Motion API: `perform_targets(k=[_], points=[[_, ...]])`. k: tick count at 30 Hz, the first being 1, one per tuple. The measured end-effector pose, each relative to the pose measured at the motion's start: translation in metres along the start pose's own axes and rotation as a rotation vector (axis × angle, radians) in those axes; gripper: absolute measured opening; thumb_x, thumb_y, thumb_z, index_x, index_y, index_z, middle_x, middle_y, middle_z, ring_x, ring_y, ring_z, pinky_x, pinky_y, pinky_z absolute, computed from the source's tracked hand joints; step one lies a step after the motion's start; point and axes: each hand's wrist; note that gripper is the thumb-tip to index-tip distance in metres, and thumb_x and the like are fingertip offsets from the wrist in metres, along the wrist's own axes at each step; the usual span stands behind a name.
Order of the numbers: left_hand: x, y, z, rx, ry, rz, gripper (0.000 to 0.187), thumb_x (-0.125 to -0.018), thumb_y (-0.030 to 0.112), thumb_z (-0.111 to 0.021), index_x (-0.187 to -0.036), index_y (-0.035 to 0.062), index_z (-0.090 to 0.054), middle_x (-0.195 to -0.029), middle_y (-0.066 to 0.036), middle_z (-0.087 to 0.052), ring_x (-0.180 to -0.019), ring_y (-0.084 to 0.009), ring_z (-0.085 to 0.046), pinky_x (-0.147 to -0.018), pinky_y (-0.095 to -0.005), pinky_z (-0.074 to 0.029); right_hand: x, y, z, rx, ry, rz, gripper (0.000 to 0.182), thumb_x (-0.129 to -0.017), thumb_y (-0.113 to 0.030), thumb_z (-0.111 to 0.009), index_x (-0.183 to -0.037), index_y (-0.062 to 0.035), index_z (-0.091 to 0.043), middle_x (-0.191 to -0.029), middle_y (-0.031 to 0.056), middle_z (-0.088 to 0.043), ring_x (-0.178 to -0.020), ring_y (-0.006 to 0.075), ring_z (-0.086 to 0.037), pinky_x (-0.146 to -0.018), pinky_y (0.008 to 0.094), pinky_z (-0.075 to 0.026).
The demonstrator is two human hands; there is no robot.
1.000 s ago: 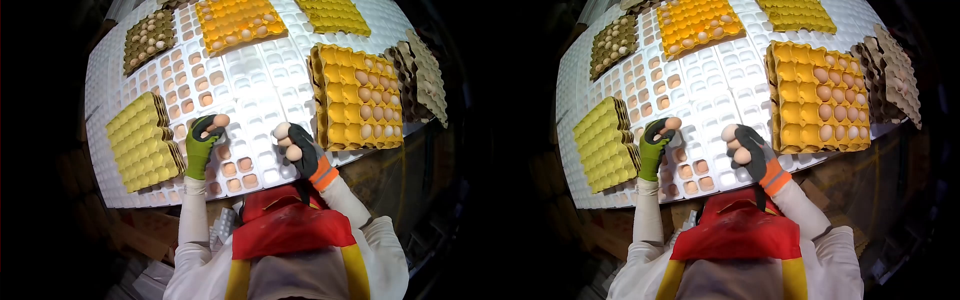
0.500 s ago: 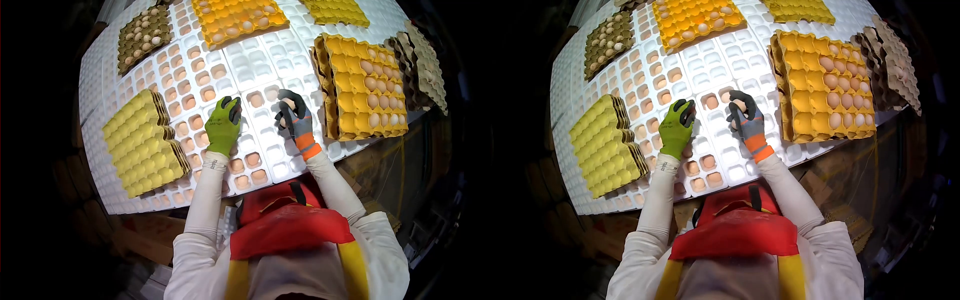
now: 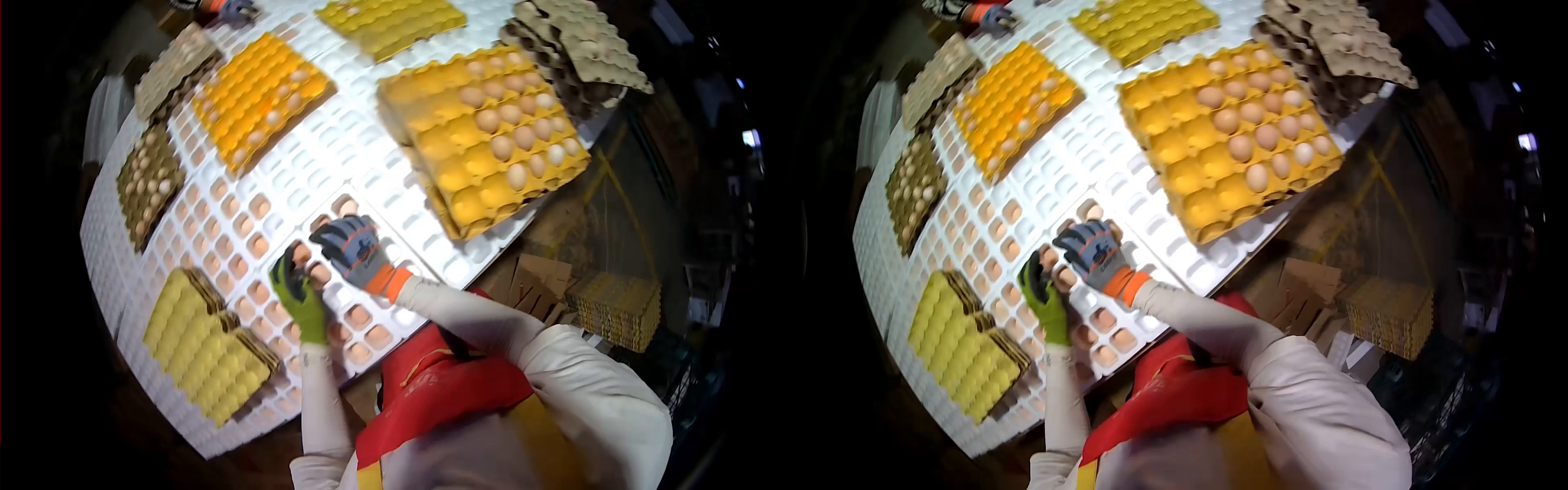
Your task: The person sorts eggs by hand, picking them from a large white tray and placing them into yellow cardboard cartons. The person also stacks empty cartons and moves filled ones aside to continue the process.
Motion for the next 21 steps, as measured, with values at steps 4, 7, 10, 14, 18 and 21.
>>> perform_targets(k=[4,7,10,14,18,21], points=[[-0.025,0.019,-0.011,-0.081,0.025,-0.12,0.036,-0.094,0.008,-0.054,-0.128,-0.0045,-0.06,-0.127,-0.013,-0.06,-0.112,-0.0263,-0.06,-0.098,-0.0364,-0.047,0.017,-0.025,0.122,-0.281,-0.026,-0.151,0.041,-0.089,-0.008,-0.063,-0.13,-0.0116,-0.062,-0.121,0.0136,-0.063,-0.111,0.0326,-0.061,-0.094,0.0392,-0.05],[-0.033,0.106,-0.074,-0.192,-0.269,-0.244,0.032,-0.091,0.008,-0.063,-0.122,0.0004,-0.066,-0.119,-0.012,-0.065,-0.109,-0.027,-0.061,-0.098,-0.0377,-0.047,0.046,-0.007,0.224,0.007,0.19,-0.228,0.039,-0.084,0.002,-0.07,-0.122,-0.0059,-0.068,-0.113,0.0129,-0.065,-0.105,0.0274,-0.065,-0.088,0.0342,-0.053],[-0.024,0.166,-0.151,-0.257,-0.434,-0.618,0.029,-0.084,0.003,-0.069,-0.112,0.0066,-0.071,-0.114,-0.01,-0.067,-0.096,-0.0281,-0.061,-0.086,-0.0376,-0.049,0.039,0.055,0.325,0.267,0.325,-0.426,0.035,-0.079,-0.012,-0.079,-0.112,-0.0107,-0.07,-0.107,0.0129,-0.067,-0.096,0.0292,-0.067,-0.081,0.039,-0.056],[0.003,0.205,-0.238,-0.627,-0.553,-0.784,0.043,-0.08,0.029,-0.075,-0.117,0.0083,-0.064,-0.116,-0.01,-0.062,-0.102,-0.0326,-0.056,-0.085,-0.0448,-0.044,0.01,0.081,0.364,0.742,-0.227,-0.325,0.039,-0.078,-0.021,-0.078,-0.116,-0.0198,-0.069,-0.12,0.0086,-0.059,-0.111,0.0327,-0.057,-0.095,0.0435,-0.047],[0.034,0.196,-0.281,-0.743,-0.505,-0.731,0.038,-0.082,0.024,-0.071,-0.116,0.0098,-0.06,-0.112,-0.01,-0.06,-0.101,-0.0347,-0.055,-0.082,-0.0473,-0.042,0.007,0.101,0.362,0.646,-0.344,-0.198,0.042,-0.074,-0.021,-0.079,-0.115,-0.0201,-0.067,-0.116,0.0073,-0.059,-0.109,0.0325,-0.055,-0.095,0.0449,-0.045],[0.042,0.196,-0.288,-0.657,-0.466,-0.707,0.031,-0.079,0.015,-0.071,-0.109,0.011,-0.063,-0.103,-0.01,-0.062,-0.096,-0.034,-0.057,-0.079,-0.0467,-0.043,0.02,0.125,0.364,0.393,-0.236,-0.066,0.038,-0.074,-0.018,-0.08,-0.109,-0.0159,-0.066,-0.115,0.0067,-0.061,-0.107,0.0326,-0.056,-0.095,0.0442,-0.044]])
Point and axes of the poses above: each hand's wrist, its own x-axis away from the middle knuckle, its own z-axis out of the back of the hand, y = z × x
